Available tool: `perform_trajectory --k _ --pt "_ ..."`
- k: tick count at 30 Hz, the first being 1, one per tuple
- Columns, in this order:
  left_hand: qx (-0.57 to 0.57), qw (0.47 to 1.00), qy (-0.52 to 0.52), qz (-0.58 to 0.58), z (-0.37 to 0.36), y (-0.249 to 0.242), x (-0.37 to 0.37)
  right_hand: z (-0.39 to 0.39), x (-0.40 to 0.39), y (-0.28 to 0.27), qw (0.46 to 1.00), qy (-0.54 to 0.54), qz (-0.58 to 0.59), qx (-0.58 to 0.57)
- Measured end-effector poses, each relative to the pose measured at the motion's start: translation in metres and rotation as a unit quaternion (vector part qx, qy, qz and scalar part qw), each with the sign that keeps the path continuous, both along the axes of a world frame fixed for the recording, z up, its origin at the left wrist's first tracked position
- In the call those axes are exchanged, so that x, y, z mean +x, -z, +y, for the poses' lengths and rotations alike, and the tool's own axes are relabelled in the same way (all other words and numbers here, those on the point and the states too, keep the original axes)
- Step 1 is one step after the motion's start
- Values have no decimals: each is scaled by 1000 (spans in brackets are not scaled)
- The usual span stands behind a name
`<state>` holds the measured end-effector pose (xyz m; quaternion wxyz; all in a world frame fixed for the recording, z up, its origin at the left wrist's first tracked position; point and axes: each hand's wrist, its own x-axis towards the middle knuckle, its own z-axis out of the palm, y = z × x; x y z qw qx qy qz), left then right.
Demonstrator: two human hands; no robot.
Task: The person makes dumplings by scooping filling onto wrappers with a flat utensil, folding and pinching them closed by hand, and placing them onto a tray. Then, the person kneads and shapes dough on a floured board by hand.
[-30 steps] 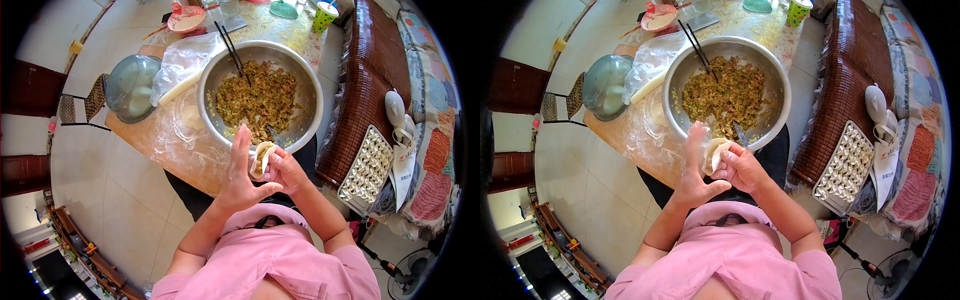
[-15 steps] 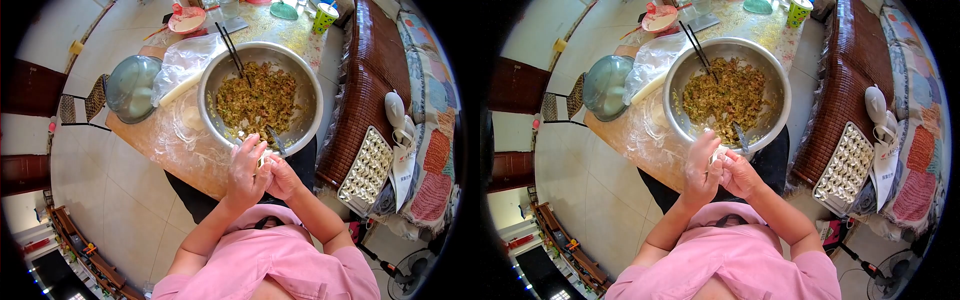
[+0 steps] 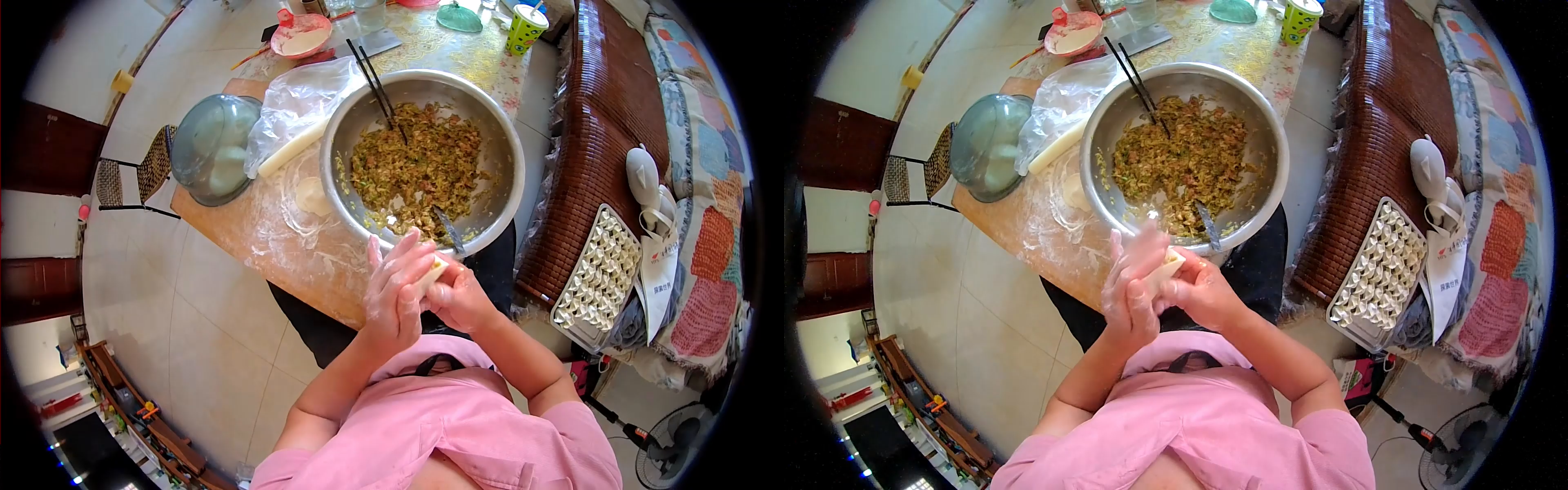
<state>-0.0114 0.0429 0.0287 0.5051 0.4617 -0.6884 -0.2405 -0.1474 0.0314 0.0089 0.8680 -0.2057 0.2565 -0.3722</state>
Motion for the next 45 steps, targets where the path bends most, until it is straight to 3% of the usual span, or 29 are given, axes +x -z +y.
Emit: perform_trajectory --k 1,3,4,5,8,11,15,18,24,31,37,39,43,45 --pt "1 999 17 47 3 -7 0 -2 -5 0 1000 1 0 0" --pt "32 995 51 85 9 -22 3 -13 -14 -2 977 -137 20 -160" --pt "35 991 84 97 9 -26 4 -19 -18 -7 963 -201 36 -177" --pt "38 987 116 108 10 -29 4 -23 -18 -13 963 -200 36 -178" --pt "97 984 116 95 15 -34 6 -28 -19 -19 894 -125 133 -409" --pt "115 981 102 117 16 -33 5 -31 -23 -30 861 -171 155 -453" --pt "62 982 133 115 11 -31 9 -31 -25 -55 867 -197 150 -432" --pt "94 975 135 149 13 -29 8 -30 -24 -58 869 -180 144 -438" --pt "86 974 171 120 11 -33 13 -29 -24 -60 827 -161 193 -503" --pt "160 963 167 139 13 -35 14 -27 -19 -62 869 -191 172 -422" --pt "291 914 163 232 20 -31 10 -23 -13 -59 887 -196 171 -382" --pt "387 812 145 411 22 -37 4 -21 -9 -59 888 -198 176 -377" --pt "367 801 116 458 23 -30 -1 -16 0 -57 907 -171 226 -310" --pt "325 849 101 404 26 -24 0 -12 6 -51 907 -161 243 -303"
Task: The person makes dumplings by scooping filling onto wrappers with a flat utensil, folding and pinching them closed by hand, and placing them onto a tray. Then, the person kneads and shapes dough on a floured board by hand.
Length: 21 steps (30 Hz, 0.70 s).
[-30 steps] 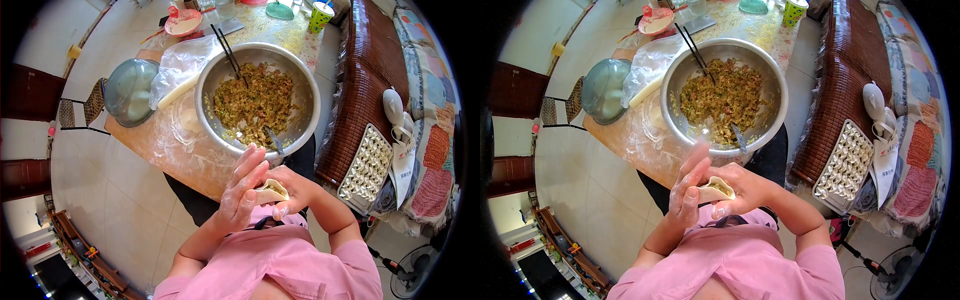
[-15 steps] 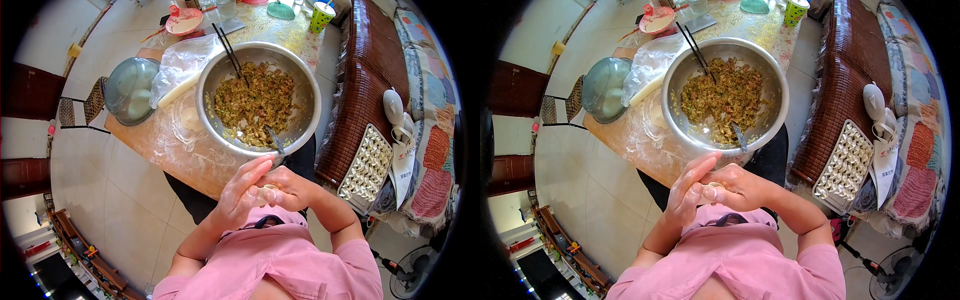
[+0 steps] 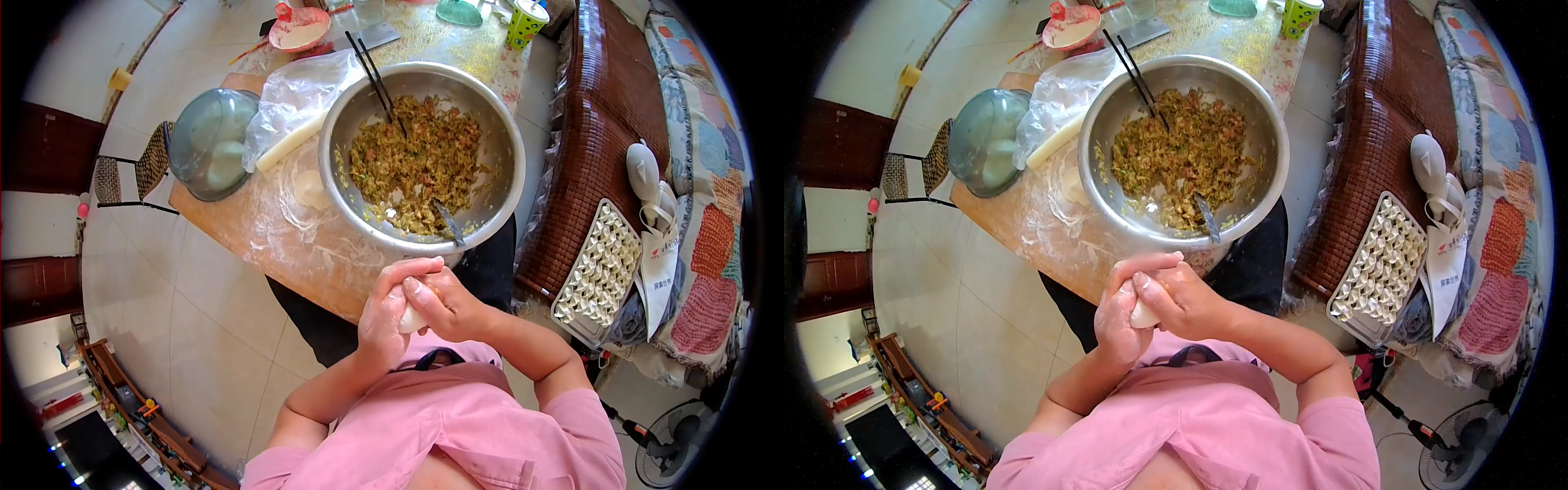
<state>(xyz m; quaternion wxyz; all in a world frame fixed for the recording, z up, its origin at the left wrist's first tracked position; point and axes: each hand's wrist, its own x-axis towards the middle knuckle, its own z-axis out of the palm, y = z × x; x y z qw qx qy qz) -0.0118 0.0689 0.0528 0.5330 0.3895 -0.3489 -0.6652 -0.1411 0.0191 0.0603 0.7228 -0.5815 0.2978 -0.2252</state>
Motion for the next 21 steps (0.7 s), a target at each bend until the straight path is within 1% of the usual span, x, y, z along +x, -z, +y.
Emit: perform_trajectory --k 1,2,3,4,6,10,13,15,16,17,18,19,20,21 --pt "1 1000 -1 0 1 3 -1 4 4 8 995 40 -16 -91" --pt "-37 998 -26 -38 2 7 -3 8 8 14 980 81 -32 -180" --pt "-76 993 -51 -76 3 10 -5 9 10 16 983 82 -13 -165" --pt "-74 993 -50 -75 4 12 -5 10 11 17 983 82 -13 -163" --pt "-51 995 -79 -32 4 14 -6 7 14 16 982 71 -3 -173" --pt "-54 993 -88 -50 2 16 -2 -3 21 -1 986 79 -37 -143" --pt "-57 991 -95 -76 -3 14 1 -8 23 -3 987 63 -39 -143" --pt "-116 979 -96 -141 -5 16 3 -8 25 0 987 63 -30 -145" --pt "-115 979 -96 -141 -4 17 3 -7 25 4 987 63 -30 -144" --pt "-41 993 -93 -58 -5 21 2 -7 26 10 991 68 -15 -117" --pt "26 995 -87 27 -9 26 2 -10 26 16 993 73 1 -96" --pt "15 999 -48 13 -14 34 8 -13 25 22 998 45 35 4" --pt "9 999 -50 13 -15 40 10 -16 22 25 998 44 34 -2" --pt "12 999 -45 8 -20 38 10 -17 19 26 999 27 34 16"
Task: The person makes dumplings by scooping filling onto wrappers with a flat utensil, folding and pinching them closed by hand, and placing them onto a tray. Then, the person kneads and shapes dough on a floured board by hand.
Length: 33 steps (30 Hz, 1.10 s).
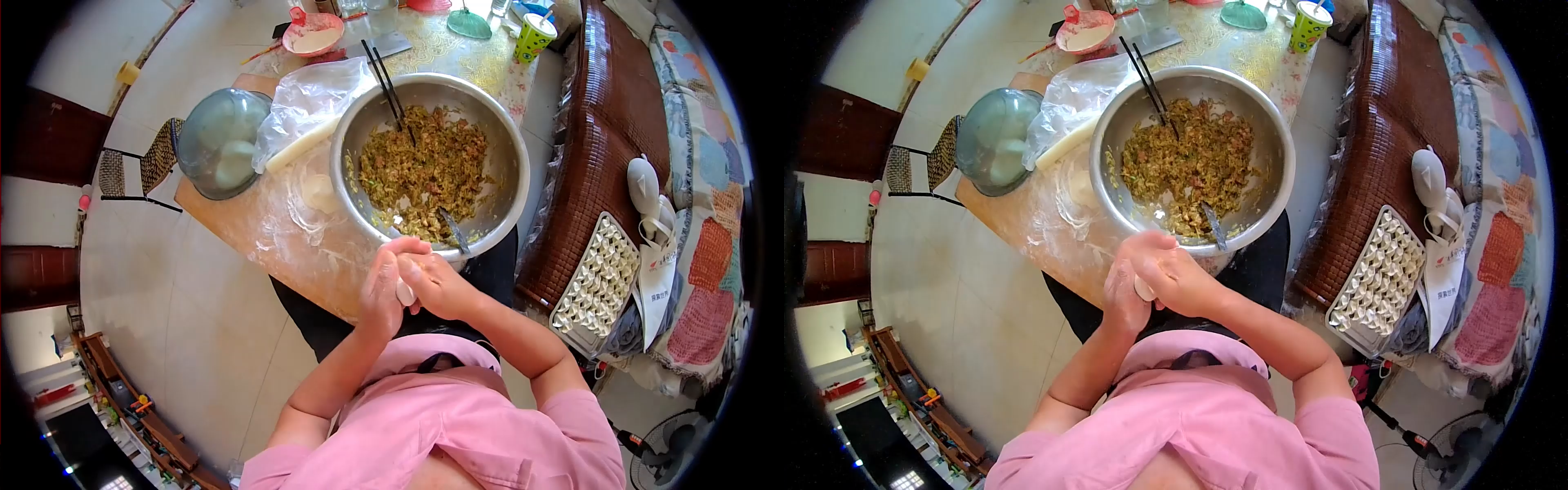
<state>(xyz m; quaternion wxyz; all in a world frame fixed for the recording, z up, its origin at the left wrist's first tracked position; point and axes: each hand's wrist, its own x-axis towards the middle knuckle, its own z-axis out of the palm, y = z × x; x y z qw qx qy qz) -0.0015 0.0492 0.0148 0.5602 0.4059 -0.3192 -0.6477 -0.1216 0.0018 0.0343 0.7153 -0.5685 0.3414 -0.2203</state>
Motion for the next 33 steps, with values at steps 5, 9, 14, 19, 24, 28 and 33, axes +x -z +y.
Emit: perform_trajectory --k 5,9,14,19,24,28,33 --pt "-9 1000 -20 8 -10 -7 2 -1 -11 -4 989 -16 -7 -148" --pt "167 971 37 165 1 -14 11 -5 -16 -18 940 49 75 -330" --pt "216 916 21 337 -5 -8 10 -9 -16 -18 837 -41 236 -492" --pt "215 908 -52 356 -12 -14 8 -12 -27 -17 886 15 242 -396" --pt "104 947 -46 302 -11 -15 7 -6 -38 -7 932 115 101 -327" --pt "97 964 -42 243 -12 -14 2 -10 -68 29 916 136 43 -376" --pt "130 912 7 388 -14 -12 4 -3 -57 -3 905 256 59 -336"
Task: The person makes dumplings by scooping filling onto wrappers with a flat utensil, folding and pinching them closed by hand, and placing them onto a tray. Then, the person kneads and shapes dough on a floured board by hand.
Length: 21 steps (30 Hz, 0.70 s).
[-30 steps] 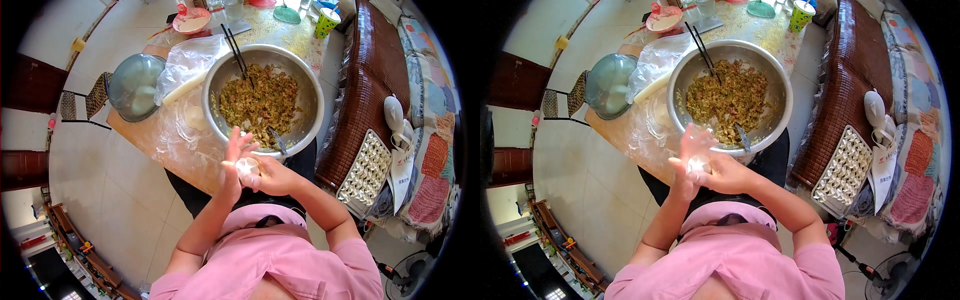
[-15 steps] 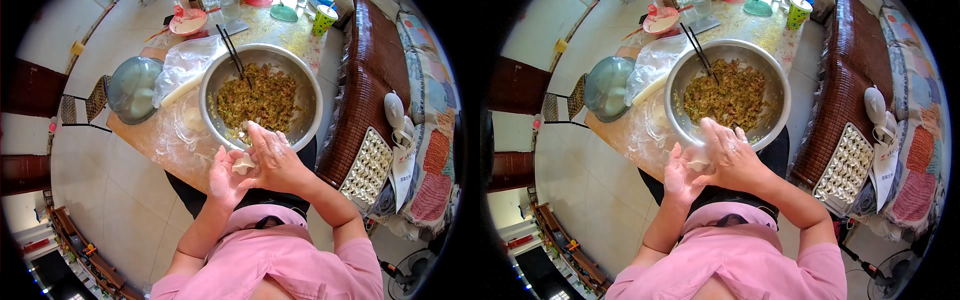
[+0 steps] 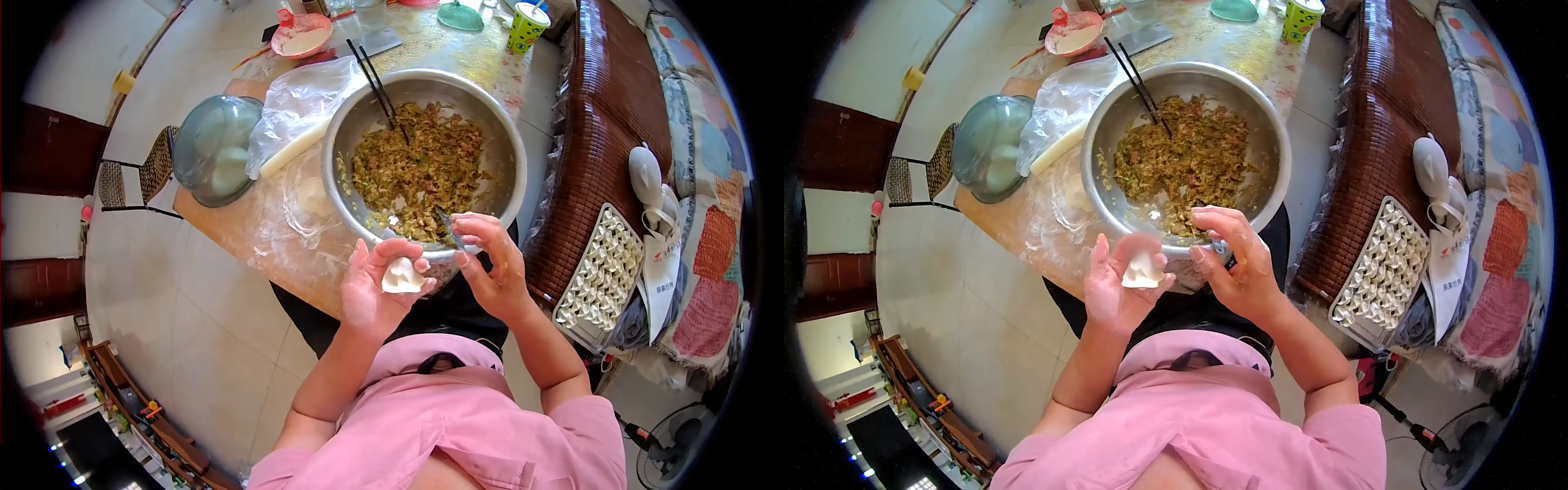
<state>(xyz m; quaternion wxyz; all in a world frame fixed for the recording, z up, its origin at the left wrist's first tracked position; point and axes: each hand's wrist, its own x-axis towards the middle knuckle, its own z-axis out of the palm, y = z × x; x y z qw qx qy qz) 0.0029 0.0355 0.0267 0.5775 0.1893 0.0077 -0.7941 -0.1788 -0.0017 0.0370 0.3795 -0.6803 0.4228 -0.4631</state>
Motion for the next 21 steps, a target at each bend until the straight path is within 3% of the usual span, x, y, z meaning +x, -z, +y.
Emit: perform_trajectory --k 1,5,11,14,16,19,21 --pt "24 997 14 74 0 1 1 3 -2 1 999 -5 -20 38" --pt "36 994 33 99 1 9 1 9 -9 2 998 -13 -16 51" --pt "28 997 35 63 -1 8 -8 17 -11 -7 996 -25 49 -76" --pt "-14 997 79 -3 -4 18 -11 20 -9 -6 985 -50 77 -144" --pt "59 976 119 -175 -8 3 -27 21 -10 -7 985 -60 95 -130" --pt "15 958 170 -230 -5 -7 -48 38 -26 17 984 -35 143 -99" --pt "26 956 217 -193 0 -4 -58 49 -37 28 995 -25 91 -28"
